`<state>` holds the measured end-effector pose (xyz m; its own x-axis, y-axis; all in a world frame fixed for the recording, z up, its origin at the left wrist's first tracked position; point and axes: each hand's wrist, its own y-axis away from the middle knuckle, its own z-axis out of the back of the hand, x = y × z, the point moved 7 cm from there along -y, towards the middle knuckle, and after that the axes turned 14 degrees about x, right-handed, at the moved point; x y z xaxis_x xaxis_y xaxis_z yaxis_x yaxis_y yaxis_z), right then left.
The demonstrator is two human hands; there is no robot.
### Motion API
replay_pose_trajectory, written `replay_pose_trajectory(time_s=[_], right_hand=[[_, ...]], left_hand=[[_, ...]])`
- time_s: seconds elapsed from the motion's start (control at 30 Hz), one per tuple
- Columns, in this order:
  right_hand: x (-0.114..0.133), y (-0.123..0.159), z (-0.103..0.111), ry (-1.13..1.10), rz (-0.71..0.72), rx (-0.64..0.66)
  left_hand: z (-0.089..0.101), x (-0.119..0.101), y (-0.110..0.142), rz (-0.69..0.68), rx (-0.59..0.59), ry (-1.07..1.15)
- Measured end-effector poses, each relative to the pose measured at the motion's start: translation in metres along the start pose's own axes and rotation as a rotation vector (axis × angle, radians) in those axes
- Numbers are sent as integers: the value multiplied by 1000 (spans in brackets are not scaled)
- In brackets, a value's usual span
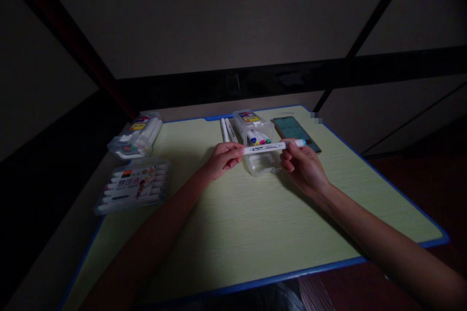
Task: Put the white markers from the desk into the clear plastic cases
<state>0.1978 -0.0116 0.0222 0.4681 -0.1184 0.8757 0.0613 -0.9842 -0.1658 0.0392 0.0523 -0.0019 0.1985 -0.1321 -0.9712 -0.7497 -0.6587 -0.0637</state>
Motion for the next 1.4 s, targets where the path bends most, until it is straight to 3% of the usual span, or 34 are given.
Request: replay_pose_trajectory(time_s=[0.6, 0.97, 1.4], right_hand=[[3, 0, -8, -5, -24, 37], [-1, -3, 6, 10, 7, -12], [1, -1, 3, -42, 13, -34]], left_hand=[[2, -4, -1, -69, -53, 145], [6, 0, -4, -109, -43, 3], [-3, 4, -2, 13, -3, 40]])
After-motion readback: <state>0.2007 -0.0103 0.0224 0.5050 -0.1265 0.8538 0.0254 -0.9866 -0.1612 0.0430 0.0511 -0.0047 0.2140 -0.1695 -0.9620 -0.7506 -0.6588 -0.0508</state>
